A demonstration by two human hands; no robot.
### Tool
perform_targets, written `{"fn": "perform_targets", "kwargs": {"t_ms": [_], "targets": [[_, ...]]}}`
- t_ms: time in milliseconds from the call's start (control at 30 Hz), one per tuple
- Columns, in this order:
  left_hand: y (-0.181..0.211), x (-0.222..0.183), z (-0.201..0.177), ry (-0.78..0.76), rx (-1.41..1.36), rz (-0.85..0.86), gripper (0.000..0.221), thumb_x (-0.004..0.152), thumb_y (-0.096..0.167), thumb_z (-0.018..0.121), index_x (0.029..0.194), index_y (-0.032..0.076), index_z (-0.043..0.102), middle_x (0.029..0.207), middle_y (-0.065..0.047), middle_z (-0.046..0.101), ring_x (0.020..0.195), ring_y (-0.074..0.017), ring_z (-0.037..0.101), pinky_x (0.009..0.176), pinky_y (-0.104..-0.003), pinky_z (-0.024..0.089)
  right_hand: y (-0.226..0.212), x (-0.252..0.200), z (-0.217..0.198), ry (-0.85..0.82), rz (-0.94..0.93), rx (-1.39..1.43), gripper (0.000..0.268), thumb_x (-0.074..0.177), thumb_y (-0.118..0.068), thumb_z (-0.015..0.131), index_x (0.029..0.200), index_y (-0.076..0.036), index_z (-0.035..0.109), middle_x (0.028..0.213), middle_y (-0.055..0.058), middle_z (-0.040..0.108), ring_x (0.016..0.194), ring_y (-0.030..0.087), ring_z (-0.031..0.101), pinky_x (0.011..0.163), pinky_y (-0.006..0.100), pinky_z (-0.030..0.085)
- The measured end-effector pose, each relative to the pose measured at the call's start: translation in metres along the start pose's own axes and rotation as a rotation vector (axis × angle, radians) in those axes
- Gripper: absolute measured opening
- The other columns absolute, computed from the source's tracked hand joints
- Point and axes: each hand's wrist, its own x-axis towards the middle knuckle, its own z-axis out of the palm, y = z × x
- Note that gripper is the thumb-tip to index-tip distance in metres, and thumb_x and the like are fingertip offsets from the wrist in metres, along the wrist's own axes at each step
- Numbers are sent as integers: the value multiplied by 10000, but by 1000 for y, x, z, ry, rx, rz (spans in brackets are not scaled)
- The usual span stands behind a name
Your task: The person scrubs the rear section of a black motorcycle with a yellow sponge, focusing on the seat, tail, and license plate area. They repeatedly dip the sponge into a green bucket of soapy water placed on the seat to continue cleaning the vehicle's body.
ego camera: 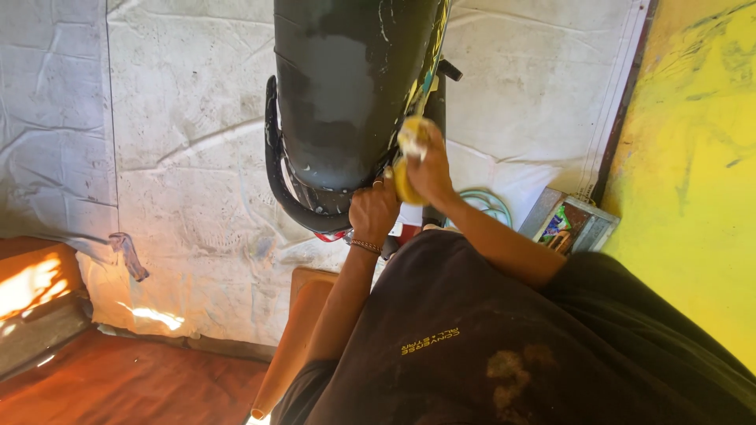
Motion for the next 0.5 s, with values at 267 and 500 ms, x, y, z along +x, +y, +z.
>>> {"fn": "perform_targets", "kwargs": {"t_ms": [267,500], "targets": [[3,0,-10,-69,-46,-45,567,912,486,700,1301,78,644,726,-55,677,488,-250,635,472,-360,514,34,77,4,-128,206,-175,362,923,-21,576,1269,83,553,1241,223,597,1110,333,653,1005,399,547],[0,-4,6,-10,-3,-21,385,911,425,616,1144,133,709,710,-8,681,595,-272,719,593,-434,543,23,-6,5,-82,166,-54,455,875,-35,693,1322,-95,634,1350,206,559,1300,473,558,1121,533,446]]}}
